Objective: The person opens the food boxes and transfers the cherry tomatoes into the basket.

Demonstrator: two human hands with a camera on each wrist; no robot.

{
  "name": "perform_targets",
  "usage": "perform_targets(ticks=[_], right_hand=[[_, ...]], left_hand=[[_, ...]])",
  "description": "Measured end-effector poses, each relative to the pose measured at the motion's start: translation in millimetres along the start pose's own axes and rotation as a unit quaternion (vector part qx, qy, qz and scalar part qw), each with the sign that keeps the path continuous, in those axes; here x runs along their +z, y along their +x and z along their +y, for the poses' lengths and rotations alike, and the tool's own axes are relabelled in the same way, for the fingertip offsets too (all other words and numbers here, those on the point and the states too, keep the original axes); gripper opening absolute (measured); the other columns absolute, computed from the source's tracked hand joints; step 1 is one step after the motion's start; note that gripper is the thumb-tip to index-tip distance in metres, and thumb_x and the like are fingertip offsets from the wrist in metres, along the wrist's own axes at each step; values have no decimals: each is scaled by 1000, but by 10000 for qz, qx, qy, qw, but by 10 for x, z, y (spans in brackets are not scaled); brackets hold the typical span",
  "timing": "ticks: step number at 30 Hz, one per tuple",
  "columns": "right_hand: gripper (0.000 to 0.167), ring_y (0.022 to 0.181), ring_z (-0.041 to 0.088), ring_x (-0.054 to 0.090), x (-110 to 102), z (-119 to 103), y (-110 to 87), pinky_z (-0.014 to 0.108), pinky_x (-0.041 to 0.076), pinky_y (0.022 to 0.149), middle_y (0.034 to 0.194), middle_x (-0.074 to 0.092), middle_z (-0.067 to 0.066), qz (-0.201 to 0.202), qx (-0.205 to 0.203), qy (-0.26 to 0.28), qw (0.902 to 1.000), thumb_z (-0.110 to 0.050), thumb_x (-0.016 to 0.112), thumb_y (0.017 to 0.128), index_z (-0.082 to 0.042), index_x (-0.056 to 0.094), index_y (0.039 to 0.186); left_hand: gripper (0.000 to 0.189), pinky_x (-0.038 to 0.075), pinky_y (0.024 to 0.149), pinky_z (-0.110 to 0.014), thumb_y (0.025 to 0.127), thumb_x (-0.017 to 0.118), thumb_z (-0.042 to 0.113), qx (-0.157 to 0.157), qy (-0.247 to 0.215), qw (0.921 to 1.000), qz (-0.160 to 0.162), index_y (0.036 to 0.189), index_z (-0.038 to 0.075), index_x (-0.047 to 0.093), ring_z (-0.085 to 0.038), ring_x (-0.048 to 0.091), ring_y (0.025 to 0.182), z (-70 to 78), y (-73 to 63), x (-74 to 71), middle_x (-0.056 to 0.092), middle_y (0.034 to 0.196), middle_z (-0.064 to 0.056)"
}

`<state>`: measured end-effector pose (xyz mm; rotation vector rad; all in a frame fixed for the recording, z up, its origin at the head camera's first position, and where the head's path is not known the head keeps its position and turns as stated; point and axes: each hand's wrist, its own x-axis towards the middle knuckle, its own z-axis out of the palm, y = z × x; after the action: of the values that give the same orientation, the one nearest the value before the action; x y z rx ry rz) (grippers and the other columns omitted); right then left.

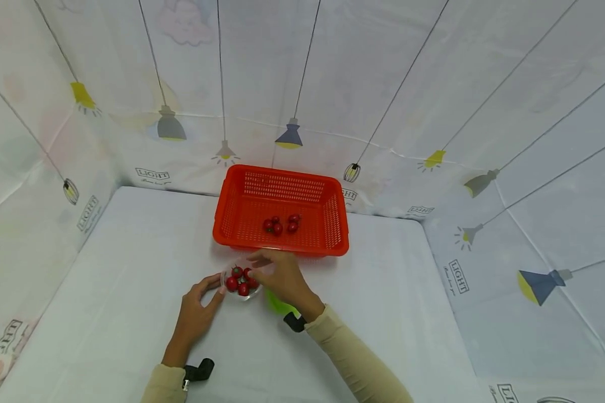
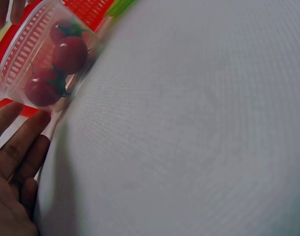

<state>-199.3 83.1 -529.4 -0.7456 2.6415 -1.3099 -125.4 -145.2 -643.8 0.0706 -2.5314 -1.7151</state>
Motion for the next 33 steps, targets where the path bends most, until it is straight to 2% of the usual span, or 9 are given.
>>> perform_targets(ticks=[5,9,16,23,33], right_hand=[[30,109,26,77,106,63,-66,48,59,100,121,80,7,-214,106,6,9997,-16,81,95,-15,77,125],[34,107,26,77,171,82,-103,45,61,96,121,80,7,-369,129,-134,9991,-14,83,94,-10,76,126],[39,111,27,74,202,18,-114,45,62,94,127,78,5,-498,326,-346,9976,-17,84,93,-15,75,130],[41,110,22,70,280,20,-98,27,54,91,128,77,-1,-500,359,-958,9935,-20,86,92,-20,75,131],[37,107,23,72,278,14,-96,24,56,89,125,78,1,-417,144,-1033,9937,-16,86,91,-16,77,127]], left_hand=[[46,34,119,-66,106,66,38,-25,-3,10000,-3,148,18,61,-33,55,141,8,-2,5,72,140,-8],[46,35,119,-66,106,65,39,-60,41,10000,-3,148,19,61,-32,54,141,6,-2,8,71,140,-7],[46,35,118,-66,107,65,39,1,35,10000,22,148,19,62,-32,55,141,4,-11,15,72,139,-7],[48,36,118,-66,106,65,44,-3,30,10000,28,147,20,62,-32,55,140,-9,-16,11,72,139,-6],[43,37,115,-66,108,63,40,-9,109,9999,54,146,21,63,-32,56,139,23,-21,14,73,138,-6]])
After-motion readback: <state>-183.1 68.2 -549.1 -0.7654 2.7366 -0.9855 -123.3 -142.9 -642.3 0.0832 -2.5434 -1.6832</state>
